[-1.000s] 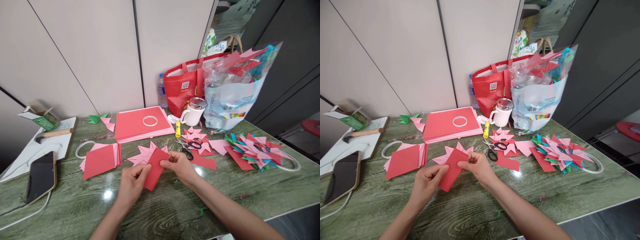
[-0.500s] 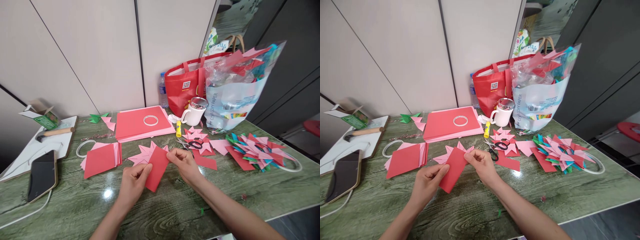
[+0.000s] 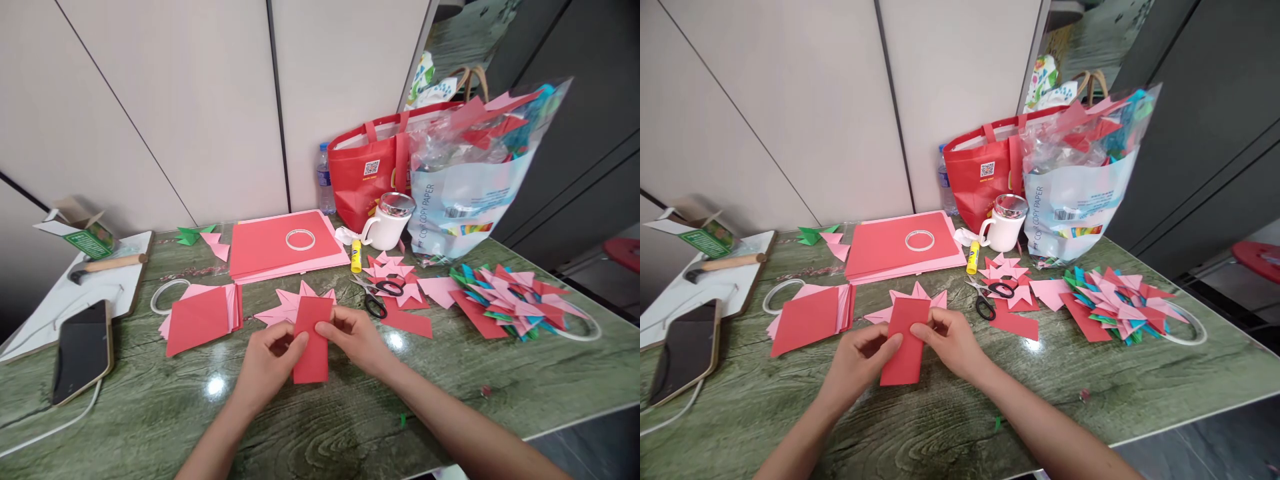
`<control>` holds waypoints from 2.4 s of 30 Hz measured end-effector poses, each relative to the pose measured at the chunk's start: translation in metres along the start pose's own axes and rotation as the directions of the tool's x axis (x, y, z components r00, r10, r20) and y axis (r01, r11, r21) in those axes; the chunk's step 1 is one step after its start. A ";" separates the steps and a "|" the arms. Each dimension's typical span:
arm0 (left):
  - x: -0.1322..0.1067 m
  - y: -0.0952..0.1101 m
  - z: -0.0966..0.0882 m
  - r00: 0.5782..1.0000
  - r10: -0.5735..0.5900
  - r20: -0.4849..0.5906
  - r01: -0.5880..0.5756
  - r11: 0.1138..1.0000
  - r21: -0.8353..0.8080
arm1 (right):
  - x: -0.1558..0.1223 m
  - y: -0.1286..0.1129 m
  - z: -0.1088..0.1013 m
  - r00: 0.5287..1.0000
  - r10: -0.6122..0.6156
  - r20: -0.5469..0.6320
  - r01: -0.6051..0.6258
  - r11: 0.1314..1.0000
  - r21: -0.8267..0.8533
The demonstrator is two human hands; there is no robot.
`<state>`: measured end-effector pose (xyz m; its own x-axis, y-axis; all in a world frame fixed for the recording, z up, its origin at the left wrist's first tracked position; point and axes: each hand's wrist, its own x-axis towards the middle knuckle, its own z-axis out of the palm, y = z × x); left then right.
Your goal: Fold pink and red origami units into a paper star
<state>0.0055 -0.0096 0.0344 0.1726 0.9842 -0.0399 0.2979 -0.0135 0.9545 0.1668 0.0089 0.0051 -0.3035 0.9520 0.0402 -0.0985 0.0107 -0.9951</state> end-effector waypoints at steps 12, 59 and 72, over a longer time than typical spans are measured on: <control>-0.006 0.005 -0.019 0.901 -0.146 0.408 0.152 0.988 0.017 | -0.006 -0.005 0.001 0.962 -0.075 0.261 0.174 0.908 -0.381; 0.004 0.002 -0.045 0.951 -0.250 0.182 0.269 0.960 -0.083 | -0.003 0.001 0.004 0.993 -0.009 0.117 0.014 0.999 -0.035; -0.001 0.007 -0.039 0.964 -0.020 0.265 0.123 0.917 -0.378 | -0.001 0.003 0.002 0.998 -0.066 -0.002 0.066 0.998 -0.005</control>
<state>-0.0292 -0.0036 0.0528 0.4093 0.9021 -0.1363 -0.0607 0.1760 0.9825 0.1649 0.0072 0.0024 -0.2941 0.9500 0.1052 -0.1137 0.0746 -0.9907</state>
